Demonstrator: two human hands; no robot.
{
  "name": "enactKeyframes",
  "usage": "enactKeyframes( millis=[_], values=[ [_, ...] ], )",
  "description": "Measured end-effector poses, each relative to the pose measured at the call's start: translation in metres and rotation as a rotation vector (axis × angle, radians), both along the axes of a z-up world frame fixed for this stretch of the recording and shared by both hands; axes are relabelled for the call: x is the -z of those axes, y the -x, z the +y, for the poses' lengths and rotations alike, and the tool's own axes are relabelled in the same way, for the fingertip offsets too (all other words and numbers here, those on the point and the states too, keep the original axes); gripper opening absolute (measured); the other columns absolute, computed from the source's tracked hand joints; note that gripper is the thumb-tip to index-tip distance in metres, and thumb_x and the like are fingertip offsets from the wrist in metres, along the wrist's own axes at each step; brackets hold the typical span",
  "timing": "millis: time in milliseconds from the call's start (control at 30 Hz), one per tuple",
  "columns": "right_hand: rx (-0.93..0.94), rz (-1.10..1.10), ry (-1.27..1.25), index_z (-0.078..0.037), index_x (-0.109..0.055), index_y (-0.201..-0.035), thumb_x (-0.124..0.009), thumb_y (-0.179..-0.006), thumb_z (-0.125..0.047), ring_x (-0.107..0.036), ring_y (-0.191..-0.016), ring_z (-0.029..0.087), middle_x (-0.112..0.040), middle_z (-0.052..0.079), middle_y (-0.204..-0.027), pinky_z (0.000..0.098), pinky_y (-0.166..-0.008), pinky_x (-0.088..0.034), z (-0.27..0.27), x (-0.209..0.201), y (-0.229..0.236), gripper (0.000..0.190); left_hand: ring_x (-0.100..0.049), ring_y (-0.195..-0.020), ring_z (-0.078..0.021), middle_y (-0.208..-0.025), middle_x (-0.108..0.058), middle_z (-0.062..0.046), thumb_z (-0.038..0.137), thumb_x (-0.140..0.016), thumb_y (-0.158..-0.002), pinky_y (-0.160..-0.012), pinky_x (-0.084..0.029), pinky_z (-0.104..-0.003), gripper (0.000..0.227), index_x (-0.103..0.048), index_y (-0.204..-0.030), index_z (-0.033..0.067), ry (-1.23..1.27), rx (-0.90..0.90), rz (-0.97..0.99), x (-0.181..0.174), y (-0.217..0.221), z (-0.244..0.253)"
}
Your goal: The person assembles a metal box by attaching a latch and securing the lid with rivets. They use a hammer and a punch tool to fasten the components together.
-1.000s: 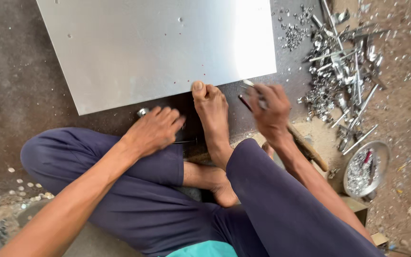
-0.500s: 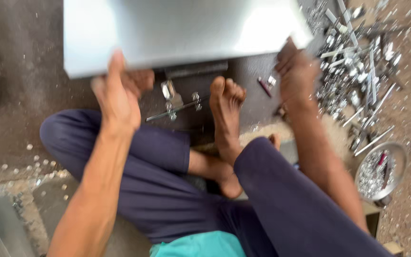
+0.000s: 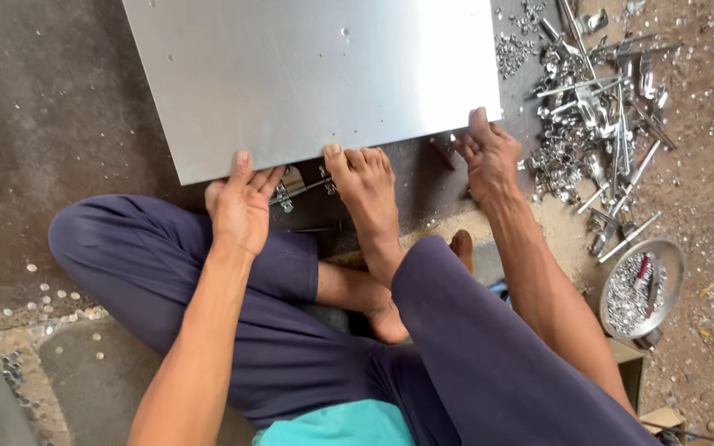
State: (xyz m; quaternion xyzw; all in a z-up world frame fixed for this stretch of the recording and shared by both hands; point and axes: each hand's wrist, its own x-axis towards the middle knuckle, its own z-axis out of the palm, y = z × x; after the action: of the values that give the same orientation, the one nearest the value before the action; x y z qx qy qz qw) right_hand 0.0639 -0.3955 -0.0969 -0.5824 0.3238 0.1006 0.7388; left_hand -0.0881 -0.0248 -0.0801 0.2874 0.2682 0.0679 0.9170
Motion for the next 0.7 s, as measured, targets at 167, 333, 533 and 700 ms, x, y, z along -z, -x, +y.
enactKeyframes(
  millis=[167, 333, 533, 700],
  values=[
    [-0.368, -0.043, 0.343, 0.002, -0.067, -0.115, -0.067, -0.103, -0.027, -0.069, -0.078, 0.015, -0.071, 0.008, -0.094, 0.0288, -0.073, -0.063, -0.008, -0.028, 0.020, 0.032, -0.067, -0.115, -0.0416, -0.124, -0.069, -0.029, 0.029, -0.063, -0.101, -0.097, -0.056, -0.049, 0.042, -0.062, -0.119, -0.0091, -0.235, 0.205, 0.387, -0.025, 0.019, -0.015],
    [-1.007, -0.291, 1.359, 0.001, -0.064, -0.128, -0.071, -0.096, -0.036, -0.063, -0.106, 0.031, -0.068, 0.022, -0.117, 0.0489, -0.089, -0.052, -0.078, -0.078, 0.104, 0.049, -0.064, -0.109, -0.0389, -0.114, -0.068, -0.019, 0.008, -0.083, -0.067, -0.087, -0.054, -0.045, 0.045, -0.066, -0.109, -0.0007, -1.743, 1.043, -0.008, -0.024, 0.039, -0.053],
    [-1.075, 0.099, 1.570, -0.007, -0.064, -0.129, -0.068, -0.102, -0.041, -0.062, -0.093, 0.028, -0.068, 0.017, -0.108, 0.0436, -0.082, -0.052, -0.115, -0.088, 0.155, 0.043, -0.059, -0.074, -0.0167, -0.092, -0.068, -0.010, 0.008, -0.072, -0.090, -0.066, -0.051, -0.031, 0.023, -0.070, -0.112, 0.0000, -0.657, 0.568, 0.049, -0.054, 0.018, -0.031],
    [-0.685, 0.410, 0.932, -0.002, -0.066, -0.127, -0.061, -0.105, -0.034, -0.059, -0.061, 0.020, -0.071, 0.011, -0.080, 0.0377, -0.052, -0.047, -0.082, -0.138, 0.167, 0.040, -0.074, -0.083, -0.0154, -0.096, -0.076, -0.007, 0.012, -0.065, -0.107, -0.075, -0.059, -0.029, 0.012, -0.069, -0.112, 0.0027, -1.097, 0.356, -0.273, -0.065, -0.048, -0.026]
  ],
)
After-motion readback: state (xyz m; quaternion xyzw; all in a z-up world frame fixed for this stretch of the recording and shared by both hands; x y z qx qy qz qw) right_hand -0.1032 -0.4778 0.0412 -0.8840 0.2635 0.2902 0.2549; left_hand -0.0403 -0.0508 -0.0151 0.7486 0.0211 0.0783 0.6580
